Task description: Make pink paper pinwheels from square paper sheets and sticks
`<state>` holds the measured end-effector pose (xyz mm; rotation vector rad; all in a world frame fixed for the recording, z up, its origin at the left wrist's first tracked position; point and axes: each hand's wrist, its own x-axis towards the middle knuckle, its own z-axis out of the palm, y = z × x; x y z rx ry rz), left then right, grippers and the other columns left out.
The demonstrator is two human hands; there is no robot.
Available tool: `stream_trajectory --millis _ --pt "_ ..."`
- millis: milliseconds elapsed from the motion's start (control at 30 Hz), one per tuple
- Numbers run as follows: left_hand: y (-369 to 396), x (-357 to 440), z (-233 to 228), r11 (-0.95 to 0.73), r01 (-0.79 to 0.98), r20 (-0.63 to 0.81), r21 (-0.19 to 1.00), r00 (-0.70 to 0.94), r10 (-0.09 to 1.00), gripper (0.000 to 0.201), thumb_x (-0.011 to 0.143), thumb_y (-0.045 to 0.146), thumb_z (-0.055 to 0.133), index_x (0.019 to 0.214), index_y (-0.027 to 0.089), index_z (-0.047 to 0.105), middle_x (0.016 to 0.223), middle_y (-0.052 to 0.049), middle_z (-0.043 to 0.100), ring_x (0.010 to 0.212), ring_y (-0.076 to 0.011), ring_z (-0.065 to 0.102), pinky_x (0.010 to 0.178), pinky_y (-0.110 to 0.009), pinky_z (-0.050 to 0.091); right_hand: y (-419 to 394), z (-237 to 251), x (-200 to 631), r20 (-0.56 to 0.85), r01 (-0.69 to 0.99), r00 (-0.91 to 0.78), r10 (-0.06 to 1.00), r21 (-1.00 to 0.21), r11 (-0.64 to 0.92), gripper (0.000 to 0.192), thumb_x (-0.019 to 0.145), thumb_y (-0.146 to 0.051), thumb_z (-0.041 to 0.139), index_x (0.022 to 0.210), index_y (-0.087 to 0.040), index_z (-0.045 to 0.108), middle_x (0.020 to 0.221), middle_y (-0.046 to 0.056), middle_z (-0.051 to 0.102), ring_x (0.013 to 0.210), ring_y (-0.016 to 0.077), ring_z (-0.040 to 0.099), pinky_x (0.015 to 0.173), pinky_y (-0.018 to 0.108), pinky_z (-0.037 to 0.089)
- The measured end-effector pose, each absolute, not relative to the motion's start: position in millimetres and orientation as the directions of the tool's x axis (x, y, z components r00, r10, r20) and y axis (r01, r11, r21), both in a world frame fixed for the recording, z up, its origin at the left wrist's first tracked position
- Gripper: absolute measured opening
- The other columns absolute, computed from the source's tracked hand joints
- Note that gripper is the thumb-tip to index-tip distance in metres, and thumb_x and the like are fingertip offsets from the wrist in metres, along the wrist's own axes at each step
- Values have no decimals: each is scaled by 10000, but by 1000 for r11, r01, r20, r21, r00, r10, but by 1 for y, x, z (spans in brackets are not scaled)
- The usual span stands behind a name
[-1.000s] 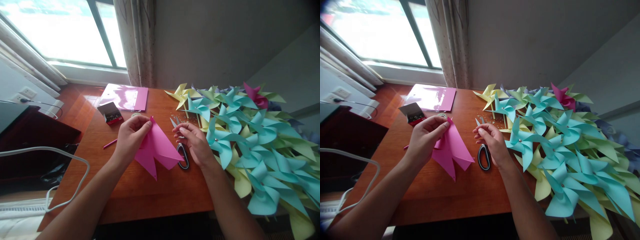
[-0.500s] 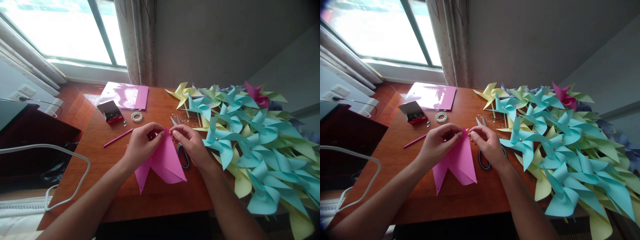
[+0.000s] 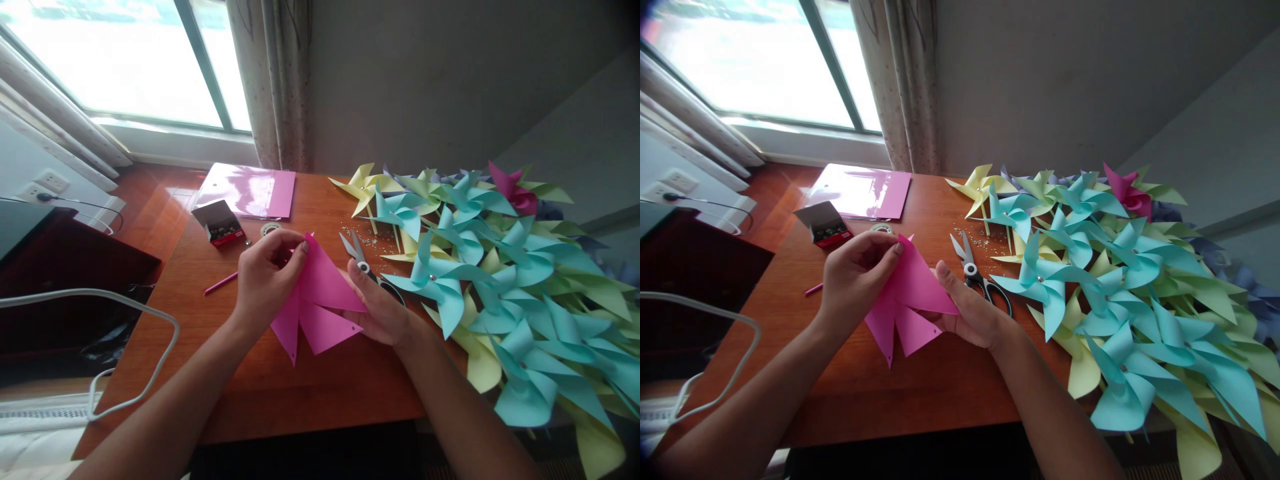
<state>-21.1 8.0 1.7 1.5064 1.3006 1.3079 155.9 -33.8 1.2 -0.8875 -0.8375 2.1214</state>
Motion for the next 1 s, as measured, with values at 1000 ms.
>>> stream_trajectory --millis 1000 --pt "6 -17 -2 -171 188 154 967 102 983 84 837 275 700 838 192 711 743 -21 667 645 -157 575 583 -260 441 -26 -5 163 -196 -273 -192 962 -931 -244 399 917 -572 610 1113 -237 704 1093 59 747 1010 209 692 880 313 542"
